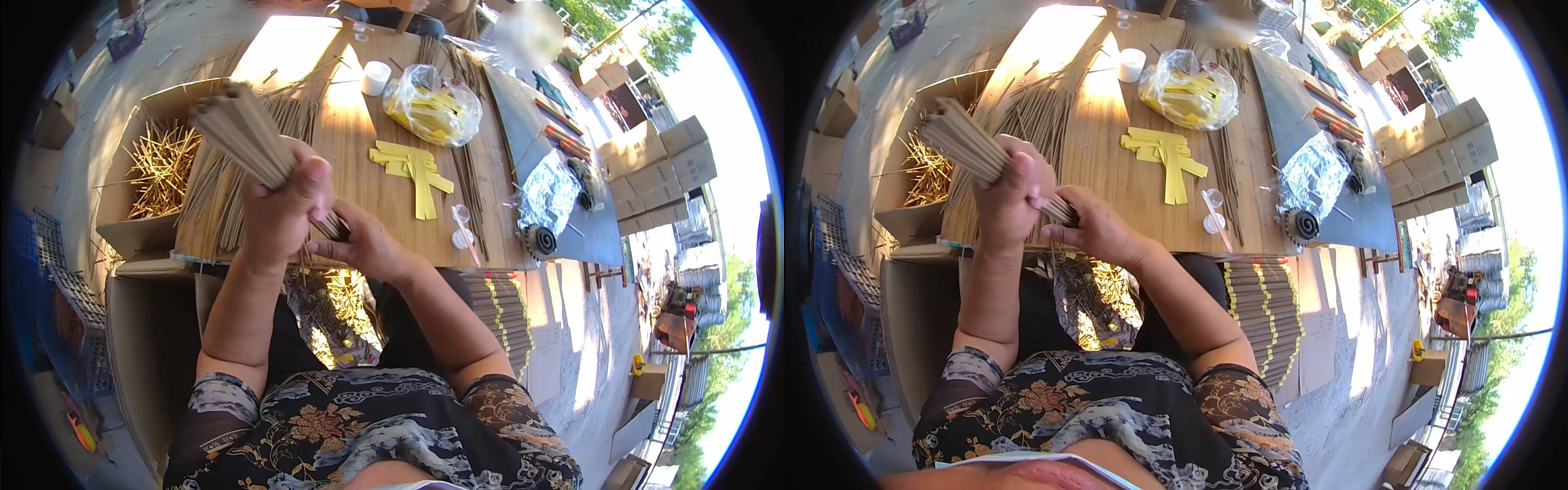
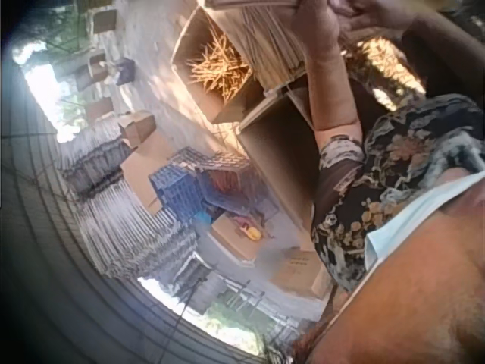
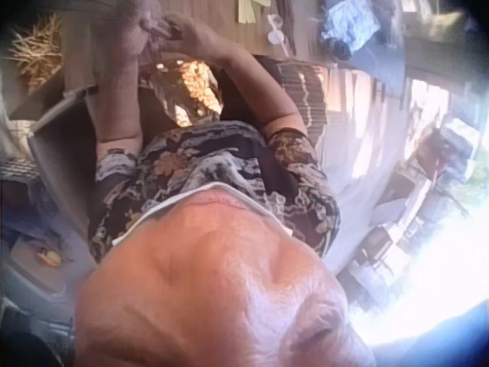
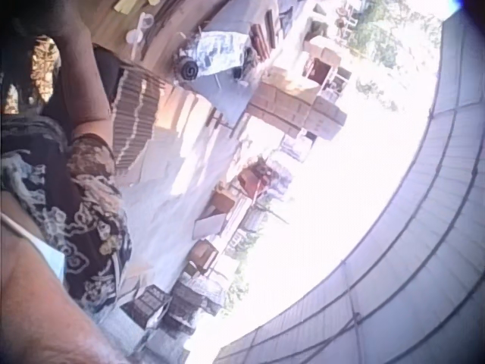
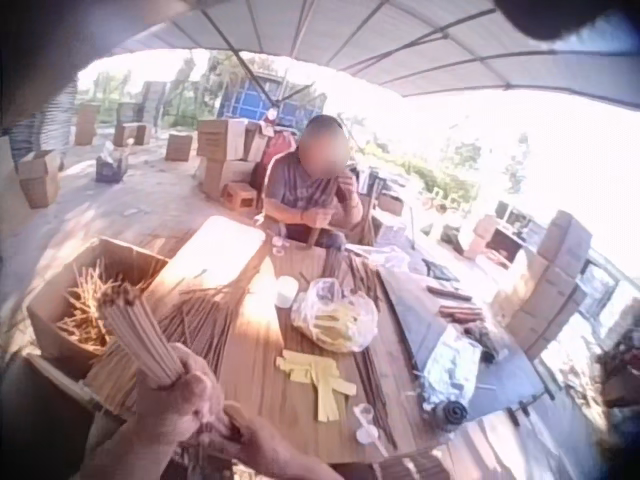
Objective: The person gathers thin wooden sticks from a cardboard box, aligns them into bundles, and secures each bundle with a yellow paper strip. The person repeats this process multiple times, placing completed bundles on the table.
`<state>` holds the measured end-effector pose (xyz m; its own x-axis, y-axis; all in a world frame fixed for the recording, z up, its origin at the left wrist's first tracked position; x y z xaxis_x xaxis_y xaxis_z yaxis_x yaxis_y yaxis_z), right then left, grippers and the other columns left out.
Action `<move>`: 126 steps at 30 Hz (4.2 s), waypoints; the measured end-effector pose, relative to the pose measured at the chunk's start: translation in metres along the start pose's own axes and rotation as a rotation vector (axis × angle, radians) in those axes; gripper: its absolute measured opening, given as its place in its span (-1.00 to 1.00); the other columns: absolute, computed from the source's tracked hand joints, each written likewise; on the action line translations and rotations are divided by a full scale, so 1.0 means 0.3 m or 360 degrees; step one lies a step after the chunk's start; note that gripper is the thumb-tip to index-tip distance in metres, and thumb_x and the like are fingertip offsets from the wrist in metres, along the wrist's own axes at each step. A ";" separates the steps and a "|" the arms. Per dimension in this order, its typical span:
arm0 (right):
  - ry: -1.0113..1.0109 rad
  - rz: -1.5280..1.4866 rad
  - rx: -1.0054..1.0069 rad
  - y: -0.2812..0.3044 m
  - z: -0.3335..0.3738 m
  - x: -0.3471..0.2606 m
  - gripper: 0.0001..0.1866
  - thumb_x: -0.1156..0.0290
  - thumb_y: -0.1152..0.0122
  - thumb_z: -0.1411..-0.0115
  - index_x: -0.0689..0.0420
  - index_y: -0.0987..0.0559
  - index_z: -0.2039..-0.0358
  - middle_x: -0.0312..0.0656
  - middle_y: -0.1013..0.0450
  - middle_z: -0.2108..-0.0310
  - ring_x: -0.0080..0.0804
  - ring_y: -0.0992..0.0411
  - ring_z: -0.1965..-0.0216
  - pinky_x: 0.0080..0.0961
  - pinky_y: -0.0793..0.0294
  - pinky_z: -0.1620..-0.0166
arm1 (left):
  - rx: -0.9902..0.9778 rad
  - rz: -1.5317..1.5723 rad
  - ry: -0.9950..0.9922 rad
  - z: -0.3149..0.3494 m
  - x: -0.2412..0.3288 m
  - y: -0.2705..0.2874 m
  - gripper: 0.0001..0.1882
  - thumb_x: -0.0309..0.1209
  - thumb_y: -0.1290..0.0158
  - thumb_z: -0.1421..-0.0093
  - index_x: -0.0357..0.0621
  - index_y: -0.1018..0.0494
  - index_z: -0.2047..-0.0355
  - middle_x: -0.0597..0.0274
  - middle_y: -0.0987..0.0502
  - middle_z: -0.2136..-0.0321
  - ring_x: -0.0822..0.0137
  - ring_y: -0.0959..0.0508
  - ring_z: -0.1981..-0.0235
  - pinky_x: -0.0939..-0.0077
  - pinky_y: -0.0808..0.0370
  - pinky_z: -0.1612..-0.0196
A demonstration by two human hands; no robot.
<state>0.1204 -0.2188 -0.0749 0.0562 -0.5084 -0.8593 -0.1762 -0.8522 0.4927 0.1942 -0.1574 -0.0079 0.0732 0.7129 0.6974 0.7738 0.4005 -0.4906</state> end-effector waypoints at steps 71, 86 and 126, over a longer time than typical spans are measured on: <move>-0.0272 -0.0521 0.0115 -0.034 0.020 0.067 -0.82 0.42 -0.13 -0.08 0.19 -0.35 0.35 -0.27 -0.34 0.57 -0.48 -0.35 0.55 -0.62 -0.34 0.45 | 0.0003 -0.0101 0.0419 0.002 -0.110 -0.030 -0.73 -0.23 -0.05 -0.11 -0.11 -0.27 0.55 0.42 -0.27 0.77 0.59 -0.25 0.79 0.73 -0.19 0.71; -0.0883 -0.1013 -0.0308 -0.189 0.138 0.087 -0.75 0.25 -0.05 -0.16 0.15 -0.30 0.49 -0.40 -0.16 0.76 -0.71 -0.12 0.76 -0.68 -0.11 0.70 | 0.0455 0.0786 0.0795 -0.018 -0.208 0.235 -0.78 -0.26 0.00 -0.14 -0.02 -0.29 0.57 0.42 -0.29 0.77 0.60 -0.27 0.78 0.73 -0.22 0.71; -0.0835 -0.0623 -0.0096 -0.179 0.153 0.153 -0.76 0.32 0.00 -0.18 0.13 -0.29 0.57 -0.38 -0.19 0.80 -0.66 -0.15 0.81 -0.67 -0.14 0.73 | 0.0510 0.0553 0.0842 0.058 -0.257 0.154 -0.80 -0.30 -0.08 -0.09 -0.03 -0.33 0.60 0.43 -0.32 0.78 0.57 -0.28 0.80 0.68 -0.24 0.72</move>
<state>0.0875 -0.1907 -0.1471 -0.3845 -0.0446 -0.9221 -0.1838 -0.9751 0.1238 0.2133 -0.1838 -0.0936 0.6410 0.4876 0.5928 0.4330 0.4080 -0.8038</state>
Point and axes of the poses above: each hand's wrist, its own z-axis away from the middle knuckle, its own y-axis out of the back of the hand, x = y × z, the point moved 8 cm from there along -z, towards the middle knuckle
